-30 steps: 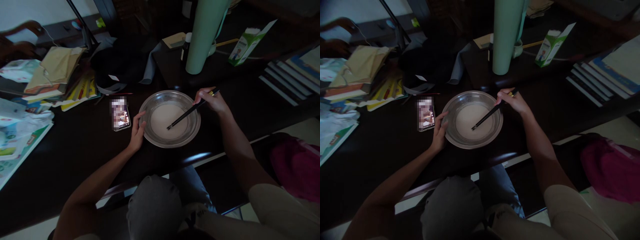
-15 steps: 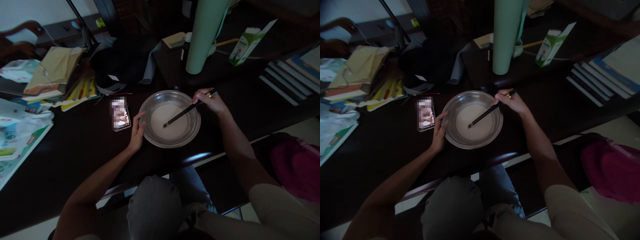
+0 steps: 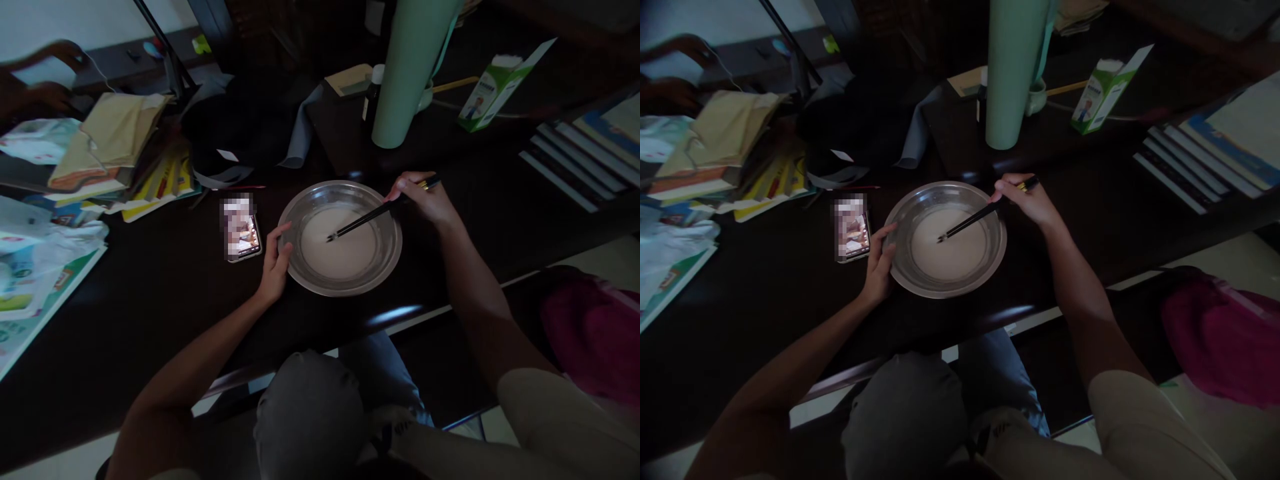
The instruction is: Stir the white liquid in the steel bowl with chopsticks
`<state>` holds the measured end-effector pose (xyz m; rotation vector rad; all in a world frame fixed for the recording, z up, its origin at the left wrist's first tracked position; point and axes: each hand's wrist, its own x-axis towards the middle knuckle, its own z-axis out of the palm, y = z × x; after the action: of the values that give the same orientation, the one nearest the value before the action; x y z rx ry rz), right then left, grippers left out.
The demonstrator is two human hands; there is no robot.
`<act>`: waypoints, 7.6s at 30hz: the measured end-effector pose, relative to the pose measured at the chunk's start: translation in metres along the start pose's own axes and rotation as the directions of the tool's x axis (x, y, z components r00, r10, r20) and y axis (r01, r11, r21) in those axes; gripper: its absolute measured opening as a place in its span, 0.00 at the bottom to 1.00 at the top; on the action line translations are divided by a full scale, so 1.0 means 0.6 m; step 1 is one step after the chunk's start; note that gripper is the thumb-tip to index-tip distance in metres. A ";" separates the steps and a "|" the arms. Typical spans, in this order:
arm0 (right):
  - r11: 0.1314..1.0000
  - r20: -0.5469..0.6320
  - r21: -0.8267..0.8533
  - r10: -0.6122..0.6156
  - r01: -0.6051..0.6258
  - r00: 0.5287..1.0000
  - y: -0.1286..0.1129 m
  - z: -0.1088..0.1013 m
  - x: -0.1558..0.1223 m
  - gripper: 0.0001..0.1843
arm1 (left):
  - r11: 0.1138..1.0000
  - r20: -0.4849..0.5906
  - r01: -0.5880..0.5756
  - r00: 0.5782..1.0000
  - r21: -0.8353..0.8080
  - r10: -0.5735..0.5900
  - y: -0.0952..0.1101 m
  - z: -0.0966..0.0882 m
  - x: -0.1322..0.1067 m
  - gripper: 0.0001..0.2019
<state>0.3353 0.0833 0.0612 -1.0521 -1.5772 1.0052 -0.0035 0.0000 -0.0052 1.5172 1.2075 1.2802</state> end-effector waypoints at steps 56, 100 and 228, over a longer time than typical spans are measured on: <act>0.998 0.156 0.054 0.025 -0.034 0.987 -0.008 0.004 -0.004 0.23 | 1.000 -0.001 0.013 1.000 -0.018 -0.013 0.002 -0.001 0.000 0.21; 0.997 0.084 0.070 0.019 -0.025 0.996 -0.005 0.000 -0.004 0.24 | 1.000 0.010 0.009 1.000 -0.005 -0.009 -0.002 -0.002 0.000 0.20; 1.000 0.081 0.003 0.002 -0.002 0.997 -0.003 0.004 -0.003 0.23 | 1.000 -0.001 0.015 1.000 -0.018 -0.015 0.001 -0.001 0.000 0.21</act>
<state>0.3331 0.0810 0.0624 -1.0223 -1.6402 1.0631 -0.0042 -0.0001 -0.0041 1.4920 1.2026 1.2795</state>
